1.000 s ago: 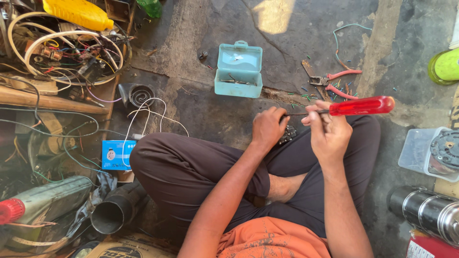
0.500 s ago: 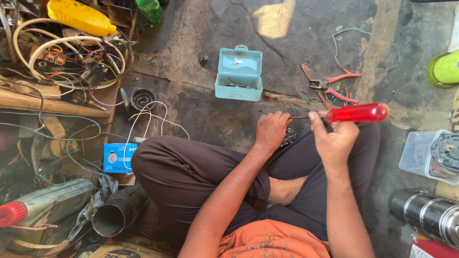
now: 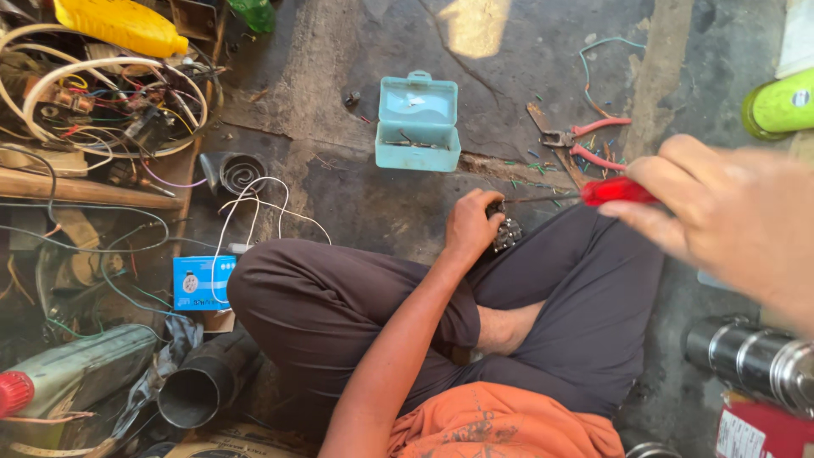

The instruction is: The person sits on the workshop floor with a small electrical component in their lap. They hold the component with one hand and use a red-handled screwdriver with the other to work on it, occasionally reaching into a small plastic parts box and repositioning the component.

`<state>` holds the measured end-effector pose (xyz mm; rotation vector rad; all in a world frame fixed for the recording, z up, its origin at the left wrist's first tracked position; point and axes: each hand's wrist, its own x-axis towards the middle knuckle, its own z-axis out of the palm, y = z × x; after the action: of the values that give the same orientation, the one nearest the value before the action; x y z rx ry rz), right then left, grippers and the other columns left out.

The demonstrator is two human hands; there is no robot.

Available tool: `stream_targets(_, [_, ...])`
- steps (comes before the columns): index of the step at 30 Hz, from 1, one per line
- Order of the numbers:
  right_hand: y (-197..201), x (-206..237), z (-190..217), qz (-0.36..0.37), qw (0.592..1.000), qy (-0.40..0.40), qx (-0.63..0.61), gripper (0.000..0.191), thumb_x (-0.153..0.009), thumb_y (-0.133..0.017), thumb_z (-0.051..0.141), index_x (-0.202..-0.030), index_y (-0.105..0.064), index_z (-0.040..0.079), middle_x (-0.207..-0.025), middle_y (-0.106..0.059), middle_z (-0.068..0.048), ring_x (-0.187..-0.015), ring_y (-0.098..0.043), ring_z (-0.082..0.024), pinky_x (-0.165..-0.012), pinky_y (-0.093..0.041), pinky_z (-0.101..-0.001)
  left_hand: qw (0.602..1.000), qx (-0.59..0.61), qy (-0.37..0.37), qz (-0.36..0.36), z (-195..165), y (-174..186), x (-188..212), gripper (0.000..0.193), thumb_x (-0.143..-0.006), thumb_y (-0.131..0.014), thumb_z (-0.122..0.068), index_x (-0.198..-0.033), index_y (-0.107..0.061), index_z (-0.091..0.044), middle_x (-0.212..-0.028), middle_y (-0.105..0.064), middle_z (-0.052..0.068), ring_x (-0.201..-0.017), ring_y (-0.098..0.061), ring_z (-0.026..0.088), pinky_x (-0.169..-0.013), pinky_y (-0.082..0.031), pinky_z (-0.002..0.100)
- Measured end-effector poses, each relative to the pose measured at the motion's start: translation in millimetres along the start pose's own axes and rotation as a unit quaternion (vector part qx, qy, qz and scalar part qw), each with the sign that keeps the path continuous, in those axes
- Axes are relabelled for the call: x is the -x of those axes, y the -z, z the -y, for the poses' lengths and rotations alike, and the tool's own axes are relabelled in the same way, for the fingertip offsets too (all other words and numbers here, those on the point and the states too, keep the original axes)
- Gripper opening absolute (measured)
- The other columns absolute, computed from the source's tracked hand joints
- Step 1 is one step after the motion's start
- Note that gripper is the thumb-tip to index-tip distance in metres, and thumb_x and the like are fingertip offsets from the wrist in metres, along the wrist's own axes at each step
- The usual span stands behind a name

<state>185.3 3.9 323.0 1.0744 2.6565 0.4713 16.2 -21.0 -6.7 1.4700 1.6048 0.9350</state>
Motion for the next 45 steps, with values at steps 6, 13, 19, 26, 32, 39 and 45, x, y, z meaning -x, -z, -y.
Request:
stream_targets(6, [-15.5,-8.1,-28.5,0.0,0.966,0.209,0.151,0.028,-0.08,-0.065,0.035,-0.105,-0.061,0.023,-0.089,-0.057,0.004,-0.07,-0.064,-0.014,-0.058,-0.045,-0.0324,0.999,0.038,0.012,-0.011,4.4,-2.9,-4.7,0.035,-0.071,-0.085,-0.008,-0.105,-0.077,-0.011,-0.105,-0.07,0.013,-0.099,-0.069,0.034,-0.087,-0.055,0.042])
stream_targets(13, [-36.9,-27.7,-50.1,0.133,0.892,0.3,0.312,0.046,-0.084,-0.06,0.028,-0.129,-0.056,0.021,-0.081,-0.057,0.007,-0.077,-0.066,-0.013,-0.059,-0.044,-0.0283,1.0,0.017,0.004,0.01,8.8,-8.1,-13.2,0.035,-0.072,-0.086,-0.011,-0.105,-0.077,-0.015,-0.105,-0.068,0.012,-0.101,-0.068,0.034,-0.087,-0.055,0.043])
stream_targets(19, [-20.5,-41.0,-38.4,0.144,0.885,0.349,0.273,0.047,-0.084,-0.062,0.039,-0.126,-0.057,0.019,-0.083,-0.062,0.006,-0.078,-0.071,-0.014,-0.064,-0.051,-0.0311,0.999,0.004,0.027,0.045,5.7,-10.1,-17.2,0.035,-0.073,-0.085,-0.011,-0.107,-0.076,-0.015,-0.108,-0.067,0.01,-0.102,-0.068,0.033,-0.086,-0.054,0.044])
stream_targets(26, [-23.8,-69.6,-27.2,0.372,0.891,-0.228,-0.124,0.047,-0.087,-0.075,0.052,-0.107,-0.076,0.01,-0.081,-0.073,-0.014,-0.079,-0.071,-0.033,-0.072,-0.057,-0.0447,0.999,0.004,0.025,0.046,4.6,-10.2,-19.9,0.034,-0.073,-0.087,-0.012,-0.105,-0.076,-0.014,-0.11,-0.068,0.008,-0.104,-0.069,0.033,-0.088,-0.055,0.043])
stream_targets(32, [-22.2,-41.0,-43.8,0.281,0.907,0.218,0.226,0.052,-0.086,-0.063,0.044,-0.131,-0.05,0.022,-0.099,-0.055,0.004,-0.085,-0.072,-0.015,-0.063,-0.05,-0.0293,0.998,-0.005,0.036,0.046,4.6,-11.2,-20.7,0.035,-0.072,-0.087,-0.013,-0.105,-0.077,-0.014,-0.11,-0.068,0.009,-0.105,-0.068,0.033,-0.088,-0.054,0.043])
stream_targets(39, [-24.6,-35.7,-36.5,0.089,0.823,0.483,0.285,0.049,-0.093,-0.058,0.021,-0.134,-0.058,-0.006,-0.082,-0.062,-0.001,-0.073,-0.067,-0.021,-0.058,-0.042,-0.0356,0.998,-0.029,0.032,0.054,4.0,-13.5,-21.8,0.034,-0.073,-0.087,-0.013,-0.105,-0.077,-0.013,-0.111,-0.068,0.01,-0.105,-0.067,0.033,-0.089,-0.054,0.043])
stream_targets(45, [-18.2,-48.5,-19.1,0.391,0.911,-0.12,-0.044,0.04,-0.097,-0.057,0.052,-0.104,-0.074,0.016,-0.078,-0.071,-0.008,-0.082,-0.072,-0.03,-0.071,-0.055,-0.0419,0.999,-0.017,0.008,0.044,6.1,-15.2,-23.4,0.034,-0.074,-0.085,-0.013,-0.106,-0.077,-0.013,-0.113,-0.069,0.009,-0.104,-0.068,0.033,-0.088,-0.054,0.043])
